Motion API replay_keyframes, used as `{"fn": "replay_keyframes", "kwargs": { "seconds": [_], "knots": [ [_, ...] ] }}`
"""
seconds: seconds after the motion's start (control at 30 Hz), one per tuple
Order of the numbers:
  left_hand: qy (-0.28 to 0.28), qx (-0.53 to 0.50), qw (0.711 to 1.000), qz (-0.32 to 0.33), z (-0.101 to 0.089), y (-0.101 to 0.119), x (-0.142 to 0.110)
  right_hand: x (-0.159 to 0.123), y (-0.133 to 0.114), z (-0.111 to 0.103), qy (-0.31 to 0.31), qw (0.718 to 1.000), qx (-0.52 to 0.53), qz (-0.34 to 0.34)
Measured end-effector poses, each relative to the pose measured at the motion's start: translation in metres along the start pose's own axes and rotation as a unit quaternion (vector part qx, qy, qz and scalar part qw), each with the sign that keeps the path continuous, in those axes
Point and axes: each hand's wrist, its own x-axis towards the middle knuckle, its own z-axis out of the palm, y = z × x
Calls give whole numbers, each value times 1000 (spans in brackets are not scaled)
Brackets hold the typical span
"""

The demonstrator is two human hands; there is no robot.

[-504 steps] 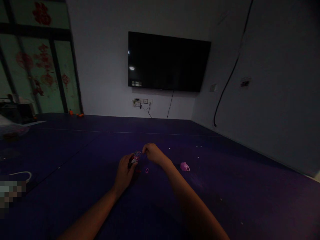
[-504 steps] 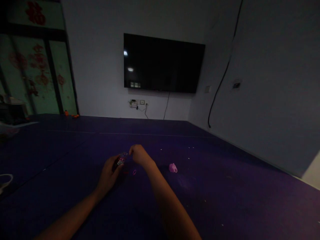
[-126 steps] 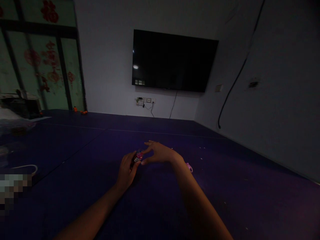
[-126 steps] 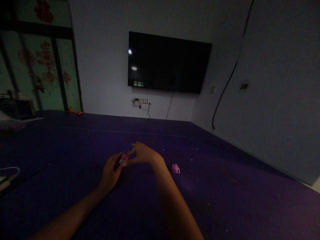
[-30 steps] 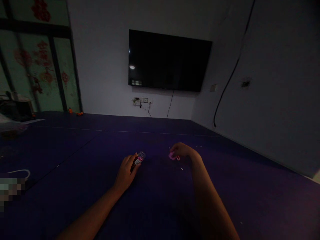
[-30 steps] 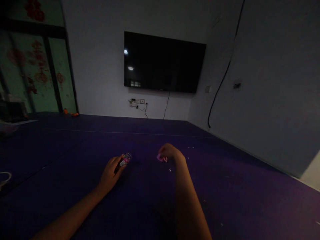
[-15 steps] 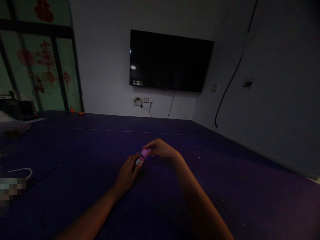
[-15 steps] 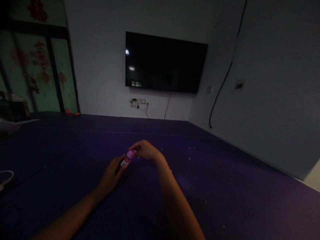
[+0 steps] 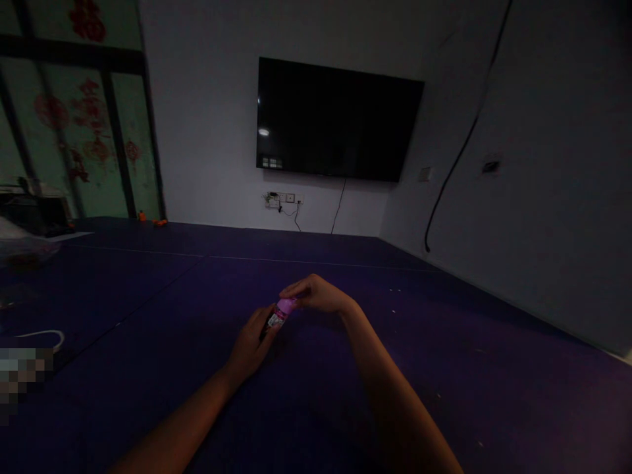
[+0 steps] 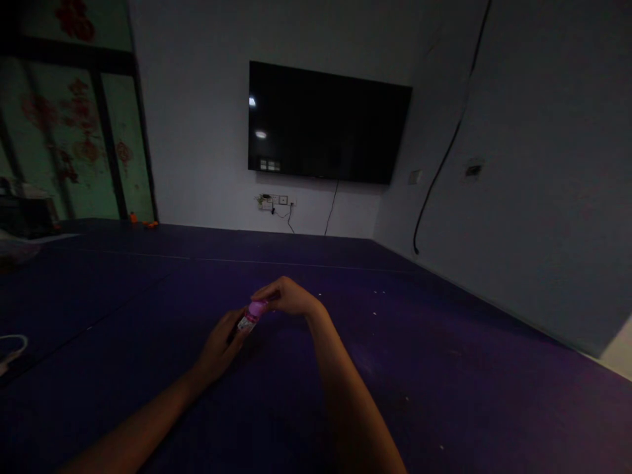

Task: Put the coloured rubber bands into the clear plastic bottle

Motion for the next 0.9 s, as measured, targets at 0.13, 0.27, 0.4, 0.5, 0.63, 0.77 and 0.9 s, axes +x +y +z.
{"fn": "replay_keyframes", "kwargs": {
  "seconds": [0.13,0.27,0.4,0.5,0.63,0.77,0.9],
  "knots": [
    [-8,-3,1000,4,-1,0,-1,-1,1,-1,-8,1000,-1,-5],
    [-8,15,1000,24,2,-4,-1,-1,-1,4,4,997,-52,65],
    [16,23,999,20,3,-5,-1,-1,-9,7,68,979,-152,120],
    [36,23,999,8,3,-4,-1,-3,-16,7,95,978,-171,69],
    [40,22,999,5,2,-2,1,-3,-23,8,54,982,-170,69],
    [41,26,999,4,2,-1,2,-2,-27,8,107,959,-215,154],
    [36,33,999,-3,2,-3,2,-1,-24,9,90,972,-206,68]
  ]
}}
